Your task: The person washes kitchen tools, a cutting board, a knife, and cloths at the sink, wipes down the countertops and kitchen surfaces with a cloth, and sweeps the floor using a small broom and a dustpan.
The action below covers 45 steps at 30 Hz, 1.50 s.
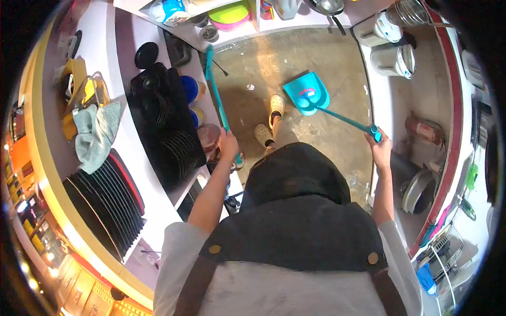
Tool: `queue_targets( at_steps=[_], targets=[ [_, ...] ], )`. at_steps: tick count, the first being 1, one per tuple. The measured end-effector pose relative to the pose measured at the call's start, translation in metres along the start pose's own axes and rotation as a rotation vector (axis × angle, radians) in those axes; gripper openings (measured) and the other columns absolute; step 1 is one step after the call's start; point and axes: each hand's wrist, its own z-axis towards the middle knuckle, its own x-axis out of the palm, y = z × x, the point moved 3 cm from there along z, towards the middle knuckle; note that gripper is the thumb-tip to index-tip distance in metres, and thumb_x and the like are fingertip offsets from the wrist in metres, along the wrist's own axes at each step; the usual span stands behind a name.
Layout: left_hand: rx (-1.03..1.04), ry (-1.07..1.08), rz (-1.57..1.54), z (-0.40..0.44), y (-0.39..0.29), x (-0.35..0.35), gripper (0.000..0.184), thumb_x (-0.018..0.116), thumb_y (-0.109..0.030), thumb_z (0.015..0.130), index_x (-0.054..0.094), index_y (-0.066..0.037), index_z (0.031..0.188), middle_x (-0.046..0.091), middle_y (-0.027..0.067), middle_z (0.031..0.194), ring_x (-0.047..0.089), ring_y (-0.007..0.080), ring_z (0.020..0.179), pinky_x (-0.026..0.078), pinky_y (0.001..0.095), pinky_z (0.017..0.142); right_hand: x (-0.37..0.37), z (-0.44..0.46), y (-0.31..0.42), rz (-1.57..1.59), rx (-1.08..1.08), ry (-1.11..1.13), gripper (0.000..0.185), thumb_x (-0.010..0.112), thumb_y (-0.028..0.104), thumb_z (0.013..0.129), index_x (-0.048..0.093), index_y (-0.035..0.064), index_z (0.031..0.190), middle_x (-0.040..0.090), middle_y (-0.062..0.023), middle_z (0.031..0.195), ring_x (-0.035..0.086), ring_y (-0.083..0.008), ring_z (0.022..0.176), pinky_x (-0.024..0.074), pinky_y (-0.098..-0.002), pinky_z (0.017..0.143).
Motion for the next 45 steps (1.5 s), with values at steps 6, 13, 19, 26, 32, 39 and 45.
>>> queue_targets(
  at_steps=[6, 13, 19, 26, 32, 39, 45],
  targets=[
    [-0.34, 0.168, -0.266, 0.089, -0.054, 0.018, 0.028, 0.044, -0.023, 0.087, 0.049, -0.003, 0.107, 0.06, 0.0216, 0.086, 0.062, 0.0343, 0.075, 0.051, 0.0433, 0.064, -0.028, -0.033, -0.008, -0.122, -0.078, 0.03, 0.023, 0.065, 0.009, 0.074, 0.061, 0.0003, 0.095, 0.057, -0.0047, 0.065, 0.048, -0.0061, 0.061, 0.0435, -0.0248, 0.061],
    [-0.149, 0.177, 0.046, 0.025, 0.006, 0.092, 0.035, 0.045, -0.022, 0.085, 0.049, -0.002, 0.114, 0.059, 0.0218, 0.094, 0.059, 0.0341, 0.086, 0.047, 0.0406, 0.074, -0.04, -0.019, -0.043, -0.213, -0.134, 0.09, 0.026, 0.068, 0.013, 0.074, 0.061, 0.0021, 0.097, 0.061, -0.0095, 0.069, 0.05, -0.0087, 0.061, 0.0434, -0.0266, 0.06],
    [-0.248, 0.163, -0.245, -0.078, -0.028, 0.001, 0.03, 0.048, -0.021, 0.083, 0.057, 0.001, 0.1, 0.061, 0.0193, 0.086, 0.06, 0.0324, 0.084, 0.048, 0.042, 0.07, -0.057, 0.014, -0.057, -0.236, -0.282, 0.178, 0.024, 0.066, 0.014, 0.072, 0.062, 0.0065, 0.095, 0.06, -0.0165, 0.071, 0.061, -0.0293, 0.062, 0.046, -0.0335, 0.059],
    [-0.676, 0.115, -0.691, 0.068, -0.057, 0.078, 0.014, 0.057, -0.015, 0.07, 0.062, -0.002, 0.075, 0.062, 0.0166, 0.071, 0.063, 0.0301, 0.068, 0.051, 0.0395, 0.06, -0.074, 0.021, -0.085, -0.259, -0.219, 0.255, 0.022, 0.066, 0.012, 0.073, 0.063, 0.0082, 0.094, 0.061, -0.0161, 0.076, 0.062, -0.0316, 0.071, 0.0477, -0.0345, 0.062],
    [0.388, 0.139, 0.829, 0.087, -0.106, 0.112, 0.017, 0.054, -0.015, 0.074, 0.065, -0.003, 0.076, 0.064, 0.0163, 0.071, 0.064, 0.029, 0.072, 0.051, 0.0394, 0.063, -0.08, 0.028, -0.104, -0.279, -0.252, 0.26, 0.023, 0.066, 0.012, 0.073, 0.064, 0.0111, 0.095, 0.063, -0.0146, 0.079, 0.063, -0.0298, 0.073, 0.0491, -0.0336, 0.064],
    [-0.212, 0.216, -0.004, -0.064, -0.106, 0.047, 0.032, 0.053, -0.022, 0.079, 0.058, 0.002, 0.099, 0.061, 0.0188, 0.068, 0.062, 0.031, 0.068, 0.047, 0.0426, 0.063, -0.072, 0.045, -0.126, -0.275, -0.267, 0.214, 0.024, 0.066, 0.014, 0.071, 0.065, 0.0121, 0.095, 0.063, -0.0146, 0.077, 0.062, -0.0301, 0.069, 0.0492, -0.0352, 0.062],
    [0.071, 0.092, 0.255, 0.034, -0.06, 0.12, 0.02, 0.053, -0.017, 0.078, 0.059, 0.002, 0.078, 0.057, 0.0186, 0.062, 0.06, 0.0321, 0.063, 0.046, 0.0417, 0.055, -0.067, 0.042, -0.125, -0.266, -0.254, 0.219, 0.025, 0.066, 0.014, 0.071, 0.065, 0.011, 0.096, 0.063, -0.0146, 0.077, 0.062, -0.0298, 0.068, 0.0489, -0.0348, 0.061]
  ],
)
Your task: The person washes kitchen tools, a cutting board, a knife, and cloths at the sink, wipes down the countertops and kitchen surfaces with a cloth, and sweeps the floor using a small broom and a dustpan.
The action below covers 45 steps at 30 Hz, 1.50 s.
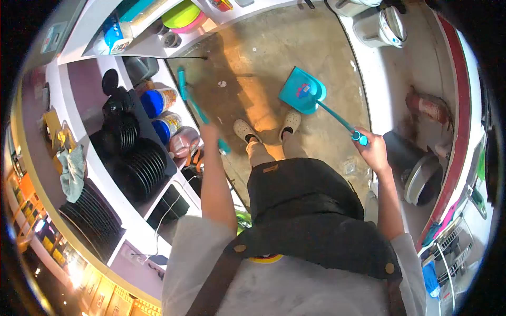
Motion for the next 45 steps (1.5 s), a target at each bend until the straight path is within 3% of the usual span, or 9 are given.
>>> queue_targets(
  at_steps=[6, 10, 13, 17, 21, 26, 33, 38, 45],
  targets=[
    [0.184, 0.097, -0.006, -0.017, -0.023, -0.004, 0.016, 0.05, -0.014, 0.076, 0.055, 0.001, 0.077, 0.055, 0.016, 0.058, 0.058, 0.032, 0.056, 0.047, 0.0389, 0.052, -0.003, -0.008, -0.001, 0.025, -0.027, -0.038, 0.024, 0.066, 0.015, 0.071, 0.065, 0.0109, 0.095, 0.063, -0.0135, 0.078, 0.062, -0.0299, 0.069, 0.0493, -0.0344, 0.063],
    [-0.422, 0.225, -0.716, -0.093, -0.056, -0.085, 0.016, 0.055, -0.014, 0.073, 0.056, -0.001, 0.082, 0.058, 0.014, 0.061, 0.058, 0.0311, 0.055, 0.048, 0.0369, 0.052, -0.004, -0.005, -0.008, 0.052, 0.061, 0.026, 0.024, 0.066, 0.015, 0.071, 0.065, 0.0106, 0.095, 0.063, -0.0138, 0.078, 0.062, -0.0306, 0.069, 0.0491, -0.0355, 0.063],
    [0.549, -0.019, 0.715, -0.033, -0.017, -0.052, 0.022, 0.06, -0.017, 0.071, 0.058, 0.0, 0.083, 0.059, 0.0156, 0.063, 0.059, 0.0323, 0.056, 0.049, 0.037, 0.054, -0.007, 0.005, -0.002, 0.057, -0.015, 0.059, 0.025, 0.065, 0.014, 0.07, 0.065, 0.0107, 0.096, 0.063, -0.0144, 0.078, 0.062, -0.0311, 0.069, 0.0489, -0.0361, 0.063],
    [0.651, 0.451, 0.854, 0.014, -0.042, -0.011, 0.02, 0.057, -0.016, 0.072, 0.06, 0.001, 0.081, 0.06, 0.0201, 0.069, 0.06, 0.0345, 0.064, 0.048, 0.0409, 0.058, -0.01, 0.017, -0.004, 0.06, -0.01, 0.096, 0.025, 0.064, 0.013, 0.07, 0.064, 0.0088, 0.094, 0.063, -0.0153, 0.081, 0.061, -0.0322, 0.073, 0.0485, -0.0355, 0.064],
    [0.005, 0.076, -0.088, -0.068, -0.064, 0.02, 0.026, 0.05, -0.018, 0.079, 0.059, 0.001, 0.094, 0.061, 0.0241, 0.079, 0.06, 0.0387, 0.076, 0.046, 0.045, 0.064, -0.009, 0.024, -0.008, 0.034, -0.017, 0.076, 0.023, 0.063, 0.013, 0.071, 0.065, 0.0097, 0.094, 0.063, -0.0149, 0.084, 0.061, -0.0318, 0.075, 0.0488, -0.0359, 0.066],
    [0.09, 0.24, -0.15, -0.11, -0.115, -0.069, 0.033, 0.046, -0.02, 0.084, 0.05, -0.004, 0.112, 0.059, 0.0252, 0.081, 0.058, 0.0426, 0.077, 0.046, 0.0484, 0.065, -0.01, 0.032, -0.028, -0.049, -0.008, 0.031, 0.023, 0.063, 0.012, 0.072, 0.065, 0.0111, 0.094, 0.063, -0.014, 0.085, 0.061, -0.0323, 0.077, 0.0492, -0.0373, 0.069],
    [0.238, 0.167, 0.056, 0.083, -0.117, -0.026, 0.019, 0.047, -0.013, 0.079, 0.056, 0.0, 0.069, 0.058, 0.0189, 0.058, 0.06, 0.0314, 0.055, 0.047, 0.0438, 0.051, -0.008, 0.058, -0.036, -0.019, 0.021, -0.025, 0.023, 0.064, 0.011, 0.071, 0.064, 0.012, 0.094, 0.063, -0.0147, 0.082, 0.061, -0.0329, 0.075, 0.0485, -0.0391, 0.068],
    [0.127, 0.171, -0.01, -0.071, -0.13, 0.004, 0.03, 0.044, -0.012, 0.082, 0.048, 0.001, 0.108, 0.056, 0.0285, 0.09, 0.055, 0.0425, 0.089, 0.043, 0.0492, 0.075, 0.0, 0.066, -0.036, -0.05, 0.081, 0.051, 0.02, 0.06, 0.015, 0.073, 0.065, 0.0161, 0.093, 0.062, -0.0159, 0.08, 0.06, -0.0341, 0.074, 0.0481, -0.0421, 0.066],
    [0.229, 0.29, 0.104, -0.107, -0.155, -0.087, 0.033, 0.045, -0.015, 0.085, 0.049, -0.004, 0.115, 0.059, 0.0263, 0.083, 0.057, 0.0428, 0.081, 0.045, 0.0498, 0.069, -0.002, -0.008, -0.072, 0.098, 0.168, -0.048, 0.024, 0.063, 0.007, 0.07, 0.065, 0.0079, 0.094, 0.062, -0.0184, 0.084, 0.061, -0.0336, 0.077, 0.0489, -0.0389, 0.068]
  ],
)
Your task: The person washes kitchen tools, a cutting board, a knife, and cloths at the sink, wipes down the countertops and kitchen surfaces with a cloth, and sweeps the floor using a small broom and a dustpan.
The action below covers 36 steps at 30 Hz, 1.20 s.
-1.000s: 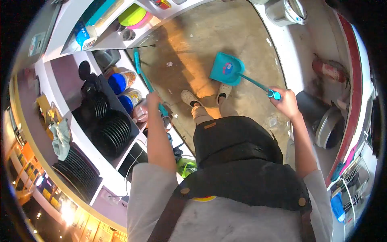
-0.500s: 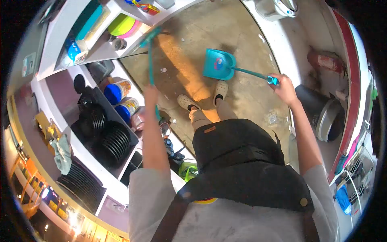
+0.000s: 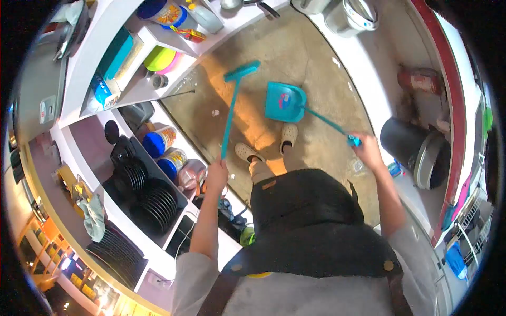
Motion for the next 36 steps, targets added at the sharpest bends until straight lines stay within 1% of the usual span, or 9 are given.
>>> queue_targets(
  at_steps=[4, 7, 13, 19, 24, 28, 32, 34, 36],
  targets=[
    [0.163, -0.247, -0.095, 0.15, -0.02, 0.006, 0.032, 0.044, -0.017, 0.085, 0.051, 0.001, 0.111, 0.059, 0.0259, 0.08, 0.058, 0.0419, 0.079, 0.047, 0.0471, 0.067, -0.004, -0.043, -0.017, 0.098, 0.063, -0.054, 0.026, 0.065, 0.001, 0.068, 0.066, 0.0056, 0.094, 0.064, -0.0149, 0.091, 0.061, -0.0299, 0.083, 0.0481, -0.0349, 0.073],
    [0.133, -0.122, 0.018, 0.205, -0.07, 0.03, 0.029, 0.045, -0.018, 0.085, 0.051, 0.001, 0.106, 0.059, 0.0257, 0.082, 0.058, 0.0407, 0.081, 0.048, 0.0464, 0.068, -0.012, -0.068, -0.023, 0.12, 0.109, -0.148, 0.03, 0.067, 0.0, 0.067, 0.065, 0.0072, 0.096, 0.064, -0.0125, 0.093, 0.061, -0.0272, 0.081, 0.0476, -0.0338, 0.072],
    [0.176, 0.085, 0.23, 0.09, -0.021, 0.057, 0.033, 0.047, -0.021, 0.084, 0.045, -0.004, 0.113, 0.058, 0.0251, 0.087, 0.056, 0.0411, 0.087, 0.045, 0.0501, 0.073, -0.029, -0.088, -0.048, 0.144, 0.209, -0.183, 0.03, 0.067, 0.002, 0.069, 0.064, 0.0067, 0.099, 0.063, -0.0147, 0.092, 0.06, -0.0264, 0.079, 0.0466, -0.0327, 0.071],
    [0.234, 0.216, 0.399, 0.039, -0.045, -0.042, 0.038, 0.043, -0.017, 0.086, 0.041, -0.009, 0.123, 0.06, 0.0209, 0.081, 0.059, 0.0395, 0.074, 0.046, 0.0501, 0.064, -0.05, -0.104, -0.058, 0.093, 0.257, -0.24, 0.026, 0.066, 0.002, 0.069, 0.064, 0.0032, 0.095, 0.064, -0.016, 0.091, 0.06, -0.0279, 0.077, 0.0469, -0.0331, 0.071],
    [0.71, -0.19, 0.626, 0.175, -0.153, -0.034, 0.037, 0.037, -0.013, 0.087, 0.042, -0.01, 0.123, 0.06, 0.0186, 0.078, 0.06, 0.0352, 0.072, 0.048, 0.0483, 0.061, -0.045, -0.116, -0.077, 0.145, 0.388, -0.244, 0.028, 0.066, -0.001, 0.068, 0.063, 0.0024, 0.095, 0.064, -0.014, 0.088, 0.059, -0.0228, 0.077, 0.045, -0.0316, 0.069],
    [0.618, -0.129, 0.505, 0.325, -0.249, -0.001, 0.026, 0.048, -0.016, 0.081, 0.054, -0.004, 0.104, 0.061, 0.0221, 0.087, 0.059, 0.0386, 0.084, 0.048, 0.0457, 0.073, -0.041, -0.133, -0.078, 0.093, 0.362, -0.343, 0.026, 0.067, -0.001, 0.068, 0.065, 0.004, 0.093, 0.064, -0.0122, 0.085, 0.058, -0.0221, 0.072, 0.045, -0.0305, 0.064],
    [0.574, -0.053, 0.491, 0.348, -0.235, -0.013, 0.031, 0.044, -0.03, 0.086, 0.056, -0.006, 0.101, 0.062, 0.0201, 0.091, 0.059, 0.039, 0.088, 0.044, 0.0469, 0.08, -0.042, -0.14, -0.083, 0.086, 0.423, -0.354, 0.026, 0.067, -0.001, 0.067, 0.065, 0.0036, 0.092, 0.064, -0.0121, 0.085, 0.057, -0.0227, 0.071, 0.0446, -0.0308, 0.065],
    [0.457, -0.095, 0.446, 0.363, -0.144, 0.007, 0.031, 0.044, -0.03, 0.086, 0.054, -0.006, 0.104, 0.062, 0.021, 0.088, 0.059, 0.0386, 0.085, 0.044, 0.0462, 0.079, -0.041, -0.138, -0.084, 0.078, 0.394, -0.353, 0.026, 0.067, -0.001, 0.067, 0.065, 0.0033, 0.092, 0.064, -0.0122, 0.085, 0.057, -0.0228, 0.071, 0.0446, -0.0307, 0.065],
    [0.406, 0.01, 0.495, 0.293, -0.064, 0.019, 0.032, 0.043, -0.027, 0.087, 0.05, -0.008, 0.113, 0.06, 0.0235, 0.088, 0.058, 0.0389, 0.083, 0.044, 0.0487, 0.076, -0.039, -0.138, -0.089, 0.129, 0.422, -0.344, 0.026, 0.067, -0.001, 0.067, 0.065, 0.0035, 0.092, 0.064, -0.0125, 0.087, 0.058, -0.024, 0.074, 0.045, -0.0317, 0.067]
  ],
)
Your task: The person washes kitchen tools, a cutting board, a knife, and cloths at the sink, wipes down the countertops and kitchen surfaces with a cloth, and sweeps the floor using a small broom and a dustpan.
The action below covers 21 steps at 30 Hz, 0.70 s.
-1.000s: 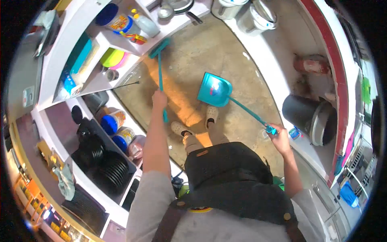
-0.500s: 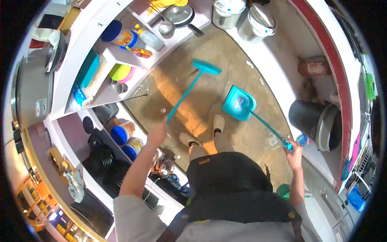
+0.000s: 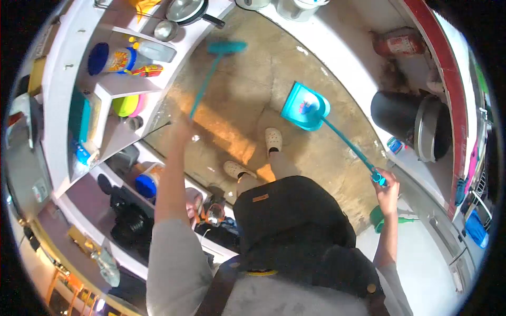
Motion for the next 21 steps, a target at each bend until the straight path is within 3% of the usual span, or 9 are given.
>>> queue_targets(
  at_steps=[4, 5, 7, 9, 12, 15, 16, 18, 21],
  targets=[
    [-0.219, 0.244, 0.008, -0.23, 0.001, 0.015, 0.04, 0.043, -0.021, 0.087, 0.04, -0.014, 0.126, 0.059, 0.0235, 0.085, 0.057, 0.0432, 0.073, 0.045, 0.0503, 0.068, -0.005, 0.011, -0.002, -0.018, -0.015, 0.034, 0.027, 0.066, -0.001, 0.066, 0.065, 0.0044, 0.093, 0.064, -0.0136, 0.089, 0.06, -0.0266, 0.079, 0.0465, -0.0331, 0.069],
    [-0.082, 0.213, -0.029, -0.269, -0.011, -0.003, 0.042, 0.046, -0.02, 0.086, 0.04, -0.014, 0.126, 0.059, 0.0228, 0.084, 0.057, 0.0429, 0.073, 0.045, 0.0498, 0.067, -0.005, 0.013, -0.002, -0.029, -0.046, 0.044, 0.027, 0.066, -0.001, 0.066, 0.065, 0.0045, 0.093, 0.064, -0.0137, 0.089, 0.06, -0.027, 0.078, 0.0467, -0.0332, 0.068],
    [-0.048, 0.178, -0.09, -0.304, -0.033, -0.04, 0.043, 0.048, -0.019, 0.084, 0.041, -0.015, 0.126, 0.06, 0.0221, 0.082, 0.057, 0.0423, 0.073, 0.046, 0.0489, 0.065, -0.006, 0.016, 0.002, -0.027, -0.111, 0.054, 0.027, 0.065, -0.001, 0.066, 0.065, 0.0049, 0.093, 0.064, -0.0139, 0.092, 0.06, -0.0282, 0.08, 0.047, -0.0341, 0.07],
    [-0.25, 0.182, -0.134, -0.323, -0.037, -0.064, 0.041, 0.049, -0.019, 0.083, 0.043, -0.015, 0.124, 0.059, 0.0221, 0.081, 0.057, 0.0418, 0.072, 0.046, 0.0481, 0.064, -0.006, 0.018, 0.003, -0.005, -0.079, 0.094, 0.027, 0.065, 0.0, 0.067, 0.065, 0.0049, 0.093, 0.064, -0.0136, 0.093, 0.06, -0.0286, 0.082, 0.0467, -0.0347, 0.072],
    [-0.118, 0.018, -0.117, -0.268, 0.032, -0.015, 0.038, 0.039, -0.026, 0.09, 0.04, -0.013, 0.125, 0.059, 0.023, 0.076, 0.057, 0.042, 0.07, 0.043, 0.0518, 0.058, -0.002, 0.018, 0.004, -0.009, -0.158, 0.118, 0.027, 0.064, -0.002, 0.067, 0.065, 0.0049, 0.093, 0.064, -0.014, 0.094, 0.059, -0.0286, 0.084, 0.0465, -0.0346, 0.073],
    [-0.351, -0.067, -0.144, -0.158, 0.033, -0.015, 0.032, 0.04, -0.026, 0.089, 0.051, -0.005, 0.111, 0.059, 0.0272, 0.084, 0.057, 0.0436, 0.082, 0.046, 0.0514, 0.067, 0.006, 0.014, 0.01, -0.034, -0.198, 0.15, 0.029, 0.063, -0.003, 0.066, 0.065, 0.0048, 0.093, 0.064, -0.014, 0.095, 0.059, -0.0291, 0.085, 0.0465, -0.0345, 0.074],
    [-0.305, -0.093, -0.18, -0.133, 0.027, -0.017, 0.032, 0.04, -0.023, 0.088, 0.052, -0.003, 0.11, 0.059, 0.0271, 0.084, 0.057, 0.0438, 0.084, 0.047, 0.05, 0.071, 0.006, 0.012, 0.018, -0.039, -0.197, 0.167, 0.029, 0.063, -0.003, 0.066, 0.065, 0.0048, 0.094, 0.064, -0.0139, 0.095, 0.059, -0.0294, 0.085, 0.0465, -0.0346, 0.074],
    [-0.525, 0.068, -0.434, -0.123, -0.011, -0.04, 0.035, 0.042, -0.023, 0.086, 0.051, -0.004, 0.113, 0.06, 0.0256, 0.09, 0.058, 0.0409, 0.089, 0.047, 0.0469, 0.076, 0.004, 0.004, 0.022, -0.071, -0.245, 0.173, 0.031, 0.064, -0.003, 0.065, 0.064, 0.0047, 0.095, 0.064, -0.0134, 0.096, 0.059, -0.029, 0.085, 0.0458, -0.0345, 0.075],
    [-0.006, -0.693, -0.006, -0.149, 0.04, 0.077, 0.04, 0.048, -0.028, 0.084, 0.051, -0.009, 0.118, 0.056, 0.0227, 0.108, 0.055, 0.0331, 0.102, 0.045, 0.0419, 0.084, 0.001, -0.012, 0.021, -0.126, -0.312, 0.162, 0.032, 0.065, -0.002, 0.065, 0.064, 0.0041, 0.097, 0.064, -0.0124, 0.096, 0.058, -0.0268, 0.087, 0.0443, -0.0341, 0.077]
  ],
)
